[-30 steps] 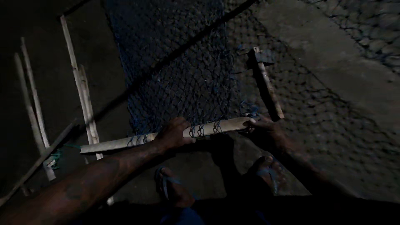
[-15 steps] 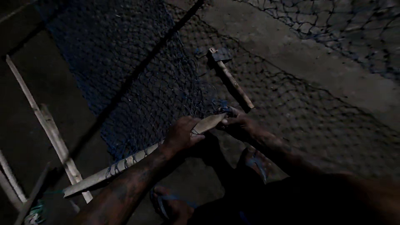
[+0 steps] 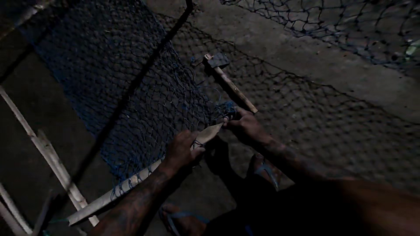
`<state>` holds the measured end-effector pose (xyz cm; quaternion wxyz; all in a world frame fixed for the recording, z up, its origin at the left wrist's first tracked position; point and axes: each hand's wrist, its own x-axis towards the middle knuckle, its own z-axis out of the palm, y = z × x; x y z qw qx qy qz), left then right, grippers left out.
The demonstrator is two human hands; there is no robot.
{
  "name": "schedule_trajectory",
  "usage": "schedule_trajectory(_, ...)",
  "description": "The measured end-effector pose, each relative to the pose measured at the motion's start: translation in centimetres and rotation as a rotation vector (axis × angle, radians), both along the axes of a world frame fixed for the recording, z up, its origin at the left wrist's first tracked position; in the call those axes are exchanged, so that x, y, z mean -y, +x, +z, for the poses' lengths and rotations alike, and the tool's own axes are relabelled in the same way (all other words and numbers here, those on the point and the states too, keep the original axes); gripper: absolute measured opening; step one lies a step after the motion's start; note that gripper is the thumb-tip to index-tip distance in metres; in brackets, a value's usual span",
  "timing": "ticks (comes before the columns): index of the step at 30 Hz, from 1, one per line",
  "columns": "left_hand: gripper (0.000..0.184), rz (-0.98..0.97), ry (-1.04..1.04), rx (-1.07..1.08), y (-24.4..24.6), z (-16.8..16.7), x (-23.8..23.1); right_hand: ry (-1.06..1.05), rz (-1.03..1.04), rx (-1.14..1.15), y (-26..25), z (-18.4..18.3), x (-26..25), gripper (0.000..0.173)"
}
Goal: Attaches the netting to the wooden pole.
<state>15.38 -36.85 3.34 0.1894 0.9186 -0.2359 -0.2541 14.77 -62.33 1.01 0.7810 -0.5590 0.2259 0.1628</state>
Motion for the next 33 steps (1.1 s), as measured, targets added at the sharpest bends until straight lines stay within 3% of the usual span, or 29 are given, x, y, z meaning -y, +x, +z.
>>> schedule_trajectory(6,0.049,0.224,-0.131,-0.249,1.2,0.4,-0.5,-0.079,0.148,-0.075,0.5,-0.5,0.1,0.036)
schedule_trajectory(13,0.047,0.154,-0.238,-0.226,1.6,-0.2,-1.4,-0.035,0.164,-0.131,0.6,-0.6,-0.1,0.034)
schedule_trajectory(19,0.044,0.132,-0.211,-0.293,1.9,0.0,-1.6,-0.012,0.117,-0.147,0.9,0.2,0.0,0.033)
schedule_trajectory(24,0.049,0.118,-0.190,-0.218,0.7,-0.6,-1.0,-0.159,0.090,-0.272,1.2,6.9,-1.5,0.030)
schedule_trajectory(33,0.055,0.055,-0.037,-0.178,0.1,0.1,0.3,-0.230,0.135,-0.162,0.2,7.0,-1.0,0.032)
